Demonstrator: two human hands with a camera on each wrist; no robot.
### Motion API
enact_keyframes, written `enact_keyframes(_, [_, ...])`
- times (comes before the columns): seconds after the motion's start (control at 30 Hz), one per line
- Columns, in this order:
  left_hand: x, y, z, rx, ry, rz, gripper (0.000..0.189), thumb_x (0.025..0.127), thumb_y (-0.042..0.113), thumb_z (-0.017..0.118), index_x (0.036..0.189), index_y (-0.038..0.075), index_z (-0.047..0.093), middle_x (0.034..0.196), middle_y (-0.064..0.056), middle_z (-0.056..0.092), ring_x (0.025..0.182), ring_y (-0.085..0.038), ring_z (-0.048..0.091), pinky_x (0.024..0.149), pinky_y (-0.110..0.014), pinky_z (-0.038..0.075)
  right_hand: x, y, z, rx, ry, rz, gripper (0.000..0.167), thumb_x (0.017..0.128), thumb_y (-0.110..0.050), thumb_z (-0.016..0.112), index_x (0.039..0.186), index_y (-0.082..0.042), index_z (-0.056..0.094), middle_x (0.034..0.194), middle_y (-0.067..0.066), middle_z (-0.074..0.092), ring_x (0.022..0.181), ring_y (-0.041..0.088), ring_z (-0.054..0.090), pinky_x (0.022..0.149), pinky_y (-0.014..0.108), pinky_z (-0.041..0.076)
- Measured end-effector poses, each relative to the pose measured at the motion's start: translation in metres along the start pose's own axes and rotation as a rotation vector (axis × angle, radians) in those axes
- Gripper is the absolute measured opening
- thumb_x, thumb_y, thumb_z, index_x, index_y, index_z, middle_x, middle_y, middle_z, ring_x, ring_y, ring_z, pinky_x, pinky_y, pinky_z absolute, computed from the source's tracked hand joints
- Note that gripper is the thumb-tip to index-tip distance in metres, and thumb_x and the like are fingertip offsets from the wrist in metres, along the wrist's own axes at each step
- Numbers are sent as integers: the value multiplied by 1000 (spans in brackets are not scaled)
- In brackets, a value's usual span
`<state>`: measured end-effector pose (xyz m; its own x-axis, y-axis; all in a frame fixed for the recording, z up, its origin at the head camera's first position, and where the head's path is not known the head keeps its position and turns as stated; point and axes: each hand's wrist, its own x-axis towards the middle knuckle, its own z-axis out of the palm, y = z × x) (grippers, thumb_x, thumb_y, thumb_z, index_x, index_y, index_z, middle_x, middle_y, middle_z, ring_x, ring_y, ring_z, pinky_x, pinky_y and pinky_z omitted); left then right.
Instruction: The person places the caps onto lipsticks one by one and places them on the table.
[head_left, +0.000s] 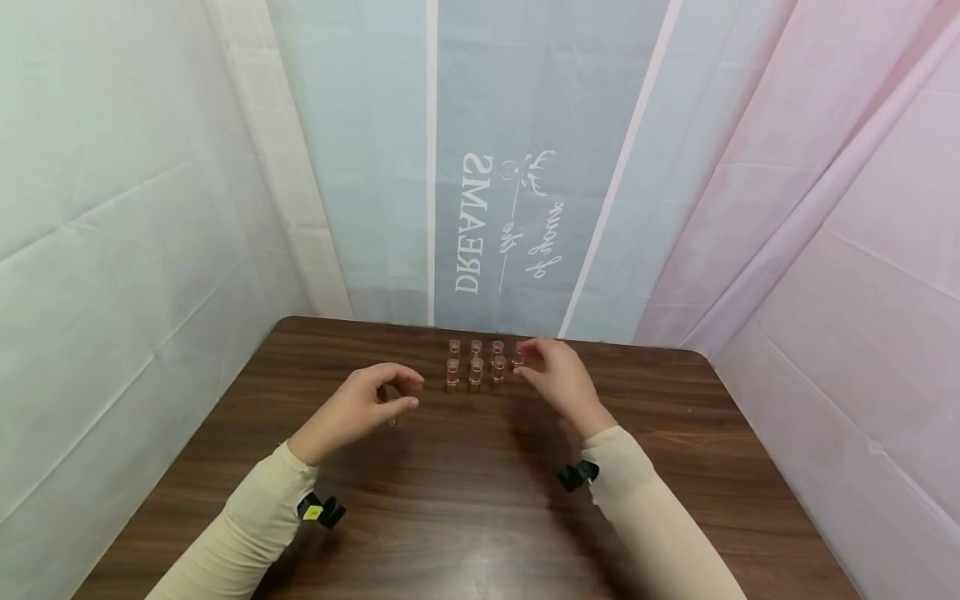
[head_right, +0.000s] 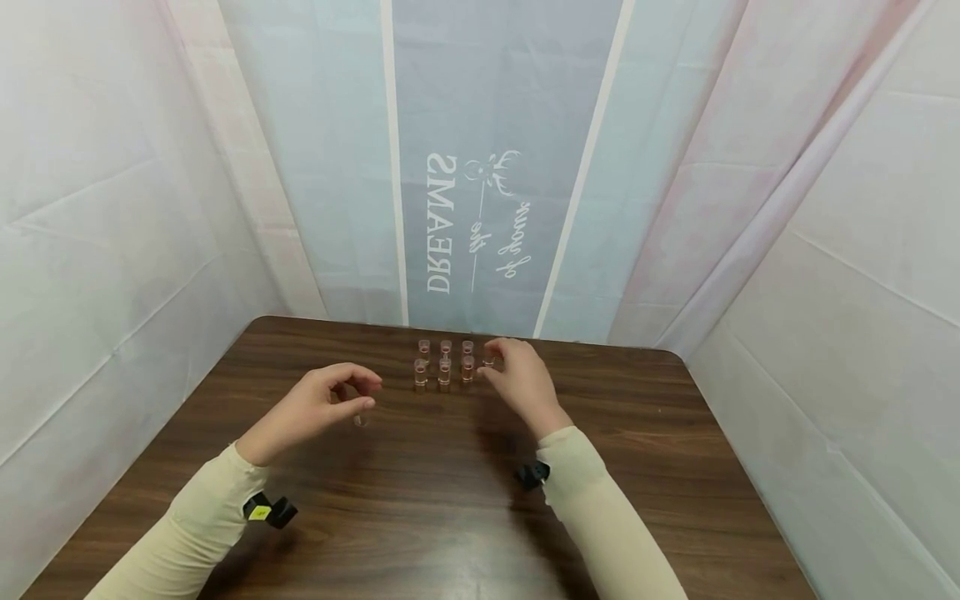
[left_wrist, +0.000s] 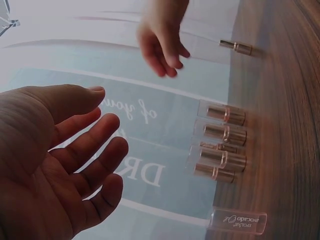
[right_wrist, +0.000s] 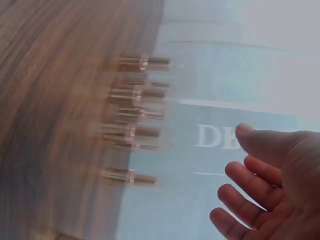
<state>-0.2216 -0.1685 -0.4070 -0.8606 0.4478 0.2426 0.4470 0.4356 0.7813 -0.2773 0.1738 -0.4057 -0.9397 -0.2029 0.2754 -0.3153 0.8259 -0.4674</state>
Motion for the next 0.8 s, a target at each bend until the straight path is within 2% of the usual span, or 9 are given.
enact_keyframes(0.2, [0, 0, 0, 0, -2, -2, 25, 97, 22, 74, 121, 24, 69, 112, -6, 70, 75, -25, 68, 63, -35, 57, -31, -3, -20, 51, 47, -35, 39, 93, -29, 78, 128, -13, 68, 123, 5, 69, 116, 26, 62, 95, 47, 53])
enact_keyframes(0.4, [-1, 0, -2, -36, -10, -5, 27, 96, 23, 75, 122, 23, 68, 113, -7, 69, 68, -17, 67, 64, -36, 59, -53, -1, -21, 119, 81, -48, 40, 91, -26, 80, 127, -12, 68, 120, 5, 69, 111, 26, 64, 90, 49, 55])
enact_keyframes(0.6, [1, -1, -1, -14, -5, -4, 28, 96, 24, 75, 123, 24, 68, 112, 1, 69, 69, -15, 67, 65, -36, 58, -62, 3, -18, 133, 108, -35, 42, 89, -24, 83, 126, -10, 69, 119, 4, 70, 104, 22, 64, 82, 45, 55])
enact_keyframes(0.73, [-1, -1, -1, -14, -5, -4, 27, 96, 23, 74, 123, 24, 68, 114, 0, 68, 69, -16, 67, 64, -35, 58, -63, 4, -17, 128, 119, -45, 40, 89, -24, 83, 124, -11, 70, 117, 4, 71, 99, 19, 63, 79, 39, 52])
enact_keyframes(0.8, [-2, -1, -1, -7, -4, -1, 27, 97, 23, 74, 123, 24, 68, 115, 0, 68, 68, -15, 67, 64, -34, 57, -63, 6, -17, 131, 122, -51, 40, 89, -23, 83, 124, -11, 70, 117, 4, 71, 99, 20, 63, 80, 41, 53])
